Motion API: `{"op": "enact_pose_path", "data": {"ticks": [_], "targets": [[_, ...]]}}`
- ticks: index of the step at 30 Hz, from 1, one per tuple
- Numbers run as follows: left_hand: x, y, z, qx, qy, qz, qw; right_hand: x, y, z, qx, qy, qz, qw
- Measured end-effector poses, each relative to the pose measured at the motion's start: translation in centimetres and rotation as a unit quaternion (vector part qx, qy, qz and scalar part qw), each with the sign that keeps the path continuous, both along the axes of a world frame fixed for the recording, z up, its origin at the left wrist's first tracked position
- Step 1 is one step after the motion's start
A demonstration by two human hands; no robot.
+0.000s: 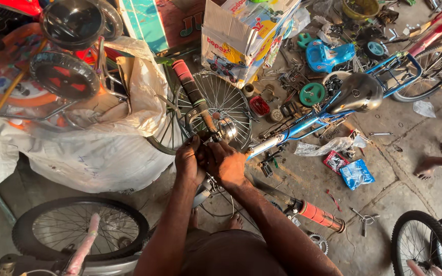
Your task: The person selects small metal parts from a container, then works on a blue bicycle. They adjust the handlebar area and route a cable through the frame to the front wheel brake assembly, securing it with a small metal clip.
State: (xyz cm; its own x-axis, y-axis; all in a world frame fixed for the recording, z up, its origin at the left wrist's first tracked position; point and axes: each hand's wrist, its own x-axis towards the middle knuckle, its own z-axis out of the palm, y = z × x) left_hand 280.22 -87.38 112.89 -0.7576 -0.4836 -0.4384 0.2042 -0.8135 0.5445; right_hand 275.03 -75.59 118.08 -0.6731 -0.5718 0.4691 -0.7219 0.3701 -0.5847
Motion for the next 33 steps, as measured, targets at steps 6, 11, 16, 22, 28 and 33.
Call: {"op": "enact_pose_path", "data": {"ticks": [6,11,16,22,28,33], "targets": [[-1.4,0.3,-1.0,0.009,-0.049,0.124,0.991,0.5,0.2,-0.1,0.006,-0.026,0.018,0.999],[-1.8,0.6,-0.9,-0.041,-0.121,0.157,0.979,1.0,-0.3,0.2,-0.014,-0.025,-0.004,1.000],[1.0,0.0,-0.2,-0.007,0.037,0.023,0.999,1.7,-0.8,1.5,0.005,-0.004,-0.013,1.000],[-0.5,-0.5,-1.7,-0.001,-0.048,0.111,0.993,2.1,-2.1,2.0,0.050,0.013,-0.011,0.999],[-2.2,-1.0,-2.4,-0.059,-0.043,0.172,0.982,2.4,-2.5,1.6,0.023,0.042,-0.030,0.998],[1.0,-1.9,0.6,0.029,-0.004,0.031,0.999,2.3,-2.6,1.9,0.004,0.051,-0.005,0.999]]}}
